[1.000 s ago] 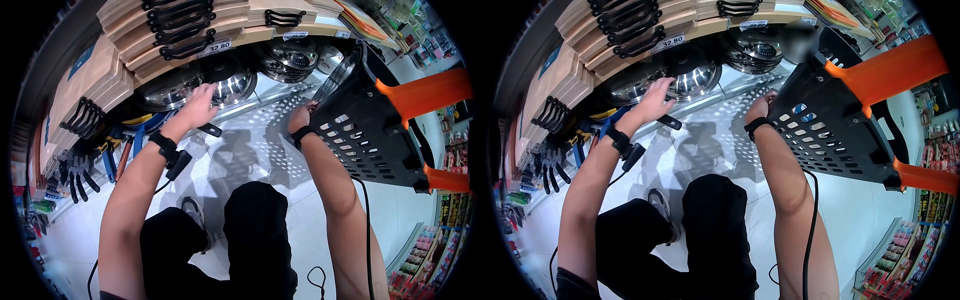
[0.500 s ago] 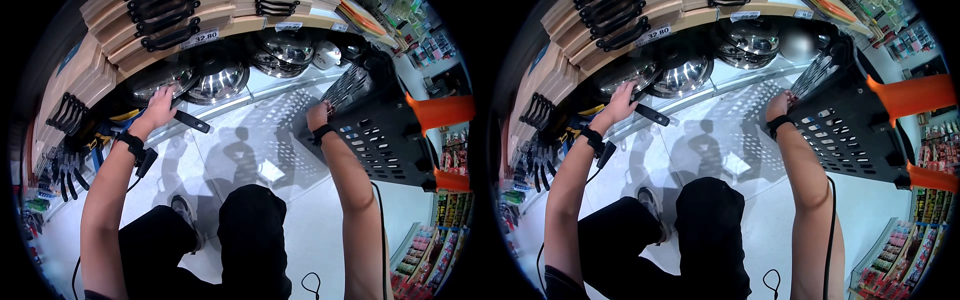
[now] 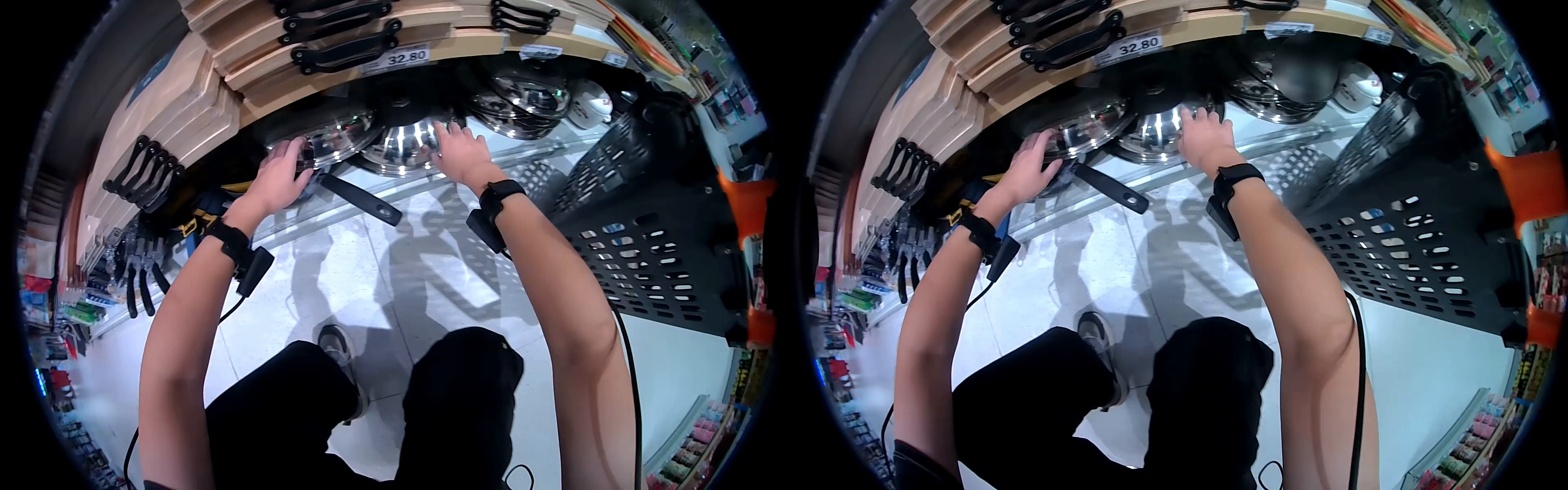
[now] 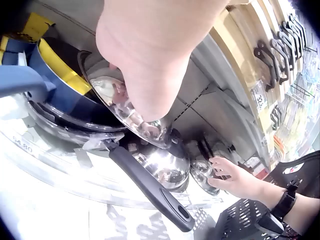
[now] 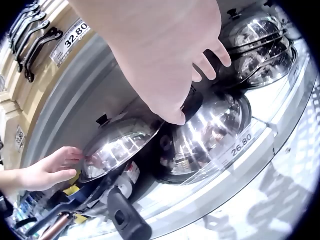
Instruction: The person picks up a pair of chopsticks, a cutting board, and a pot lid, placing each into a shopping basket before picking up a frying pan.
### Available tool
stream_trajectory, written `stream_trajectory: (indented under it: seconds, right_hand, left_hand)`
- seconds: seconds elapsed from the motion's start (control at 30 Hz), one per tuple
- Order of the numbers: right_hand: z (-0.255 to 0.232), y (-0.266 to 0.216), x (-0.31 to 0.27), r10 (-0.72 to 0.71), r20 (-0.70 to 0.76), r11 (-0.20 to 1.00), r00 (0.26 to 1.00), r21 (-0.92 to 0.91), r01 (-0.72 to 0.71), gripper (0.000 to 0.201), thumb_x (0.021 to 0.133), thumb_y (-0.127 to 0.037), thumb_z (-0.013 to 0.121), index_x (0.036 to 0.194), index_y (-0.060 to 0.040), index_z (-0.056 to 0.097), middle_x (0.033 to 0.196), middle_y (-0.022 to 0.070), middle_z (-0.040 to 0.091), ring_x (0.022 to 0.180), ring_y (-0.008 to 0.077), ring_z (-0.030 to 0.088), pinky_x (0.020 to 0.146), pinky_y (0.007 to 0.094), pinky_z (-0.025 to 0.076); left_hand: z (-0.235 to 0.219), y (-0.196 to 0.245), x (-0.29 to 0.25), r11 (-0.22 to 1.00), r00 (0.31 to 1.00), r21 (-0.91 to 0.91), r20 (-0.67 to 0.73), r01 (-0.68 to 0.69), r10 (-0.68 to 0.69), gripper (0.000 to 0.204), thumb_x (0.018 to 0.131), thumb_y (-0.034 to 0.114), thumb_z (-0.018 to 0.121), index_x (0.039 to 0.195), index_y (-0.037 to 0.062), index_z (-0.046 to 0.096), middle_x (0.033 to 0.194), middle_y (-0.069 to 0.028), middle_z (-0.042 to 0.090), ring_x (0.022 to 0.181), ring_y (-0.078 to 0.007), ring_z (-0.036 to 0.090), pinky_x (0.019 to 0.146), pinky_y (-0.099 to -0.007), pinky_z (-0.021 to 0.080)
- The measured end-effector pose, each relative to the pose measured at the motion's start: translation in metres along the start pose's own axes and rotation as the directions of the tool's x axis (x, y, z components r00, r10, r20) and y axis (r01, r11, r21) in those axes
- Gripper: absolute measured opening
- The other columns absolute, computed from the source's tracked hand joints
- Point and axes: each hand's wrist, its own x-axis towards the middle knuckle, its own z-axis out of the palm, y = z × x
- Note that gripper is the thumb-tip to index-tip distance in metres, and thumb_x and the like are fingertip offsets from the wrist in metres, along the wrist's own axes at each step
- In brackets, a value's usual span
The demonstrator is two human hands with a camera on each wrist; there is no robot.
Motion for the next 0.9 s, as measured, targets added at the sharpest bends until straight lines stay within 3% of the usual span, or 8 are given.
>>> stream_trajectory:
  seconds: [0.1,0.17,0.23,0.3,0.33,0.5,0.7,0.9]
  right_hand:
    - [0.015,-0.016,0.006,0.017,-0.002,0.991,1.000,0.131,-0.017,0.071,0.081,-0.028,0.064,0.141,-0.0126,0.031,0.136,0.0159,0.041,0.124,0.0334,0.042,0.097,0.0510,0.036]
    - [0.024,-0.019,0.000,0.032,-0.050,0.974,0.998,0.225,-0.020,0.071,0.081,-0.029,0.064,0.141,-0.0124,0.030,0.138,0.0164,0.039,0.126,0.0344,0.041,0.098,0.0520,0.035]
    - [0.029,-0.012,-0.003,0.059,0.005,0.969,0.998,0.241,-0.059,0.072,0.080,-0.027,0.065,0.141,-0.0122,0.029,0.139,0.0178,0.035,0.126,0.0360,0.039,0.099,0.0532,0.034]
    - [0.041,-0.002,-0.017,0.124,0.023,0.960,0.992,0.251,-0.126,0.072,0.080,-0.025,0.065,0.141,-0.0120,0.029,0.140,0.0188,0.034,0.126,0.0363,0.040,0.100,0.0535,0.033]
    - [0.042,0.007,-0.024,0.144,0.046,0.956,0.988,0.253,-0.151,0.072,0.081,-0.025,0.065,0.141,-0.0120,0.028,0.140,0.0192,0.034,0.126,0.0363,0.039,0.100,0.0535,0.033]
    - [0.047,0.031,-0.055,0.180,0.098,0.939,0.979,0.278,-0.201,0.073,0.082,-0.021,0.062,0.143,-0.0122,0.024,0.138,0.0208,0.034,0.124,0.0376,0.040,0.100,0.0558,0.033]
    - [0.067,0.038,-0.084,0.046,-0.034,0.916,0.998,0.399,-0.029,0.069,0.084,-0.018,0.062,0.143,-0.0094,0.026,0.132,0.0257,0.038,0.122,0.0400,0.043,0.097,0.0581,0.035]
    - [0.072,0.026,-0.081,0.017,-0.099,0.879,0.995,0.475,0.032,0.067,0.084,-0.014,0.060,0.143,-0.0067,0.028,0.131,0.0249,0.039,0.121,0.0387,0.045,0.097,0.0548,0.037]
  left_hand:
    - [-0.018,0.005,0.012,0.973,0.972,0.107,0.100,0.202,-0.213,0.053,0.090,0.029,0.056,0.134,0.0054,0.037,0.121,-0.0213,0.053,0.117,-0.0413,0.047,0.099,-0.0444,0.037]
    - [-0.023,-0.002,0.032,0.958,0.949,-0.045,0.160,0.283,-0.272,0.056,0.089,0.032,0.056,0.135,0.0046,0.038,0.122,-0.0234,0.054,0.114,-0.0426,0.048,0.098,-0.0446,0.038]
    - [-0.011,-0.014,0.054,0.960,0.950,0.272,-0.279,-0.065,0.143,0.056,0.087,0.031,0.059,0.133,0.0035,0.040,0.120,-0.0242,0.055,0.111,-0.0423,0.051,0.096,-0.0445,0.041]
    - [-0.019,-0.008,0.071,0.987,0.991,0.099,0.025,0.128,-0.131,0.063,0.088,0.037,0.055,0.137,0.0028,0.035,0.134,-0.0253,0.044,0.124,-0.0422,0.042,0.102,-0.0428,0.037]
    - [-0.013,-0.009,0.079,0.985,0.986,0.075,0.042,0.158,-0.161,0.065,0.088,0.040,0.054,0.137,0.0028,0.035,0.134,-0.0255,0.045,0.123,-0.0419,0.042,0.102,-0.0431,0.037]
    - [0.008,0.004,0.128,0.973,0.980,0.120,-0.035,0.197,-0.195,0.068,0.085,0.053,0.055,0.132,0.0045,0.044,0.130,-0.0230,0.050,0.120,-0.0388,0.047,0.100,-0.0429,0.037]
    - [0.023,-0.013,0.150,0.976,0.884,0.154,-0.463,0.156,-0.068,0.063,0.085,0.055,0.053,0.125,0.0067,0.054,0.123,-0.0208,0.057,0.117,-0.0369,0.052,0.097,-0.0440,0.040]
    - [0.005,-0.066,0.174,0.996,0.943,-0.070,-0.324,0.062,-0.081,0.059,0.087,0.047,0.057,0.128,0.0048,0.052,0.128,-0.0186,0.055,0.122,-0.0344,0.048,0.101,-0.0395,0.037]
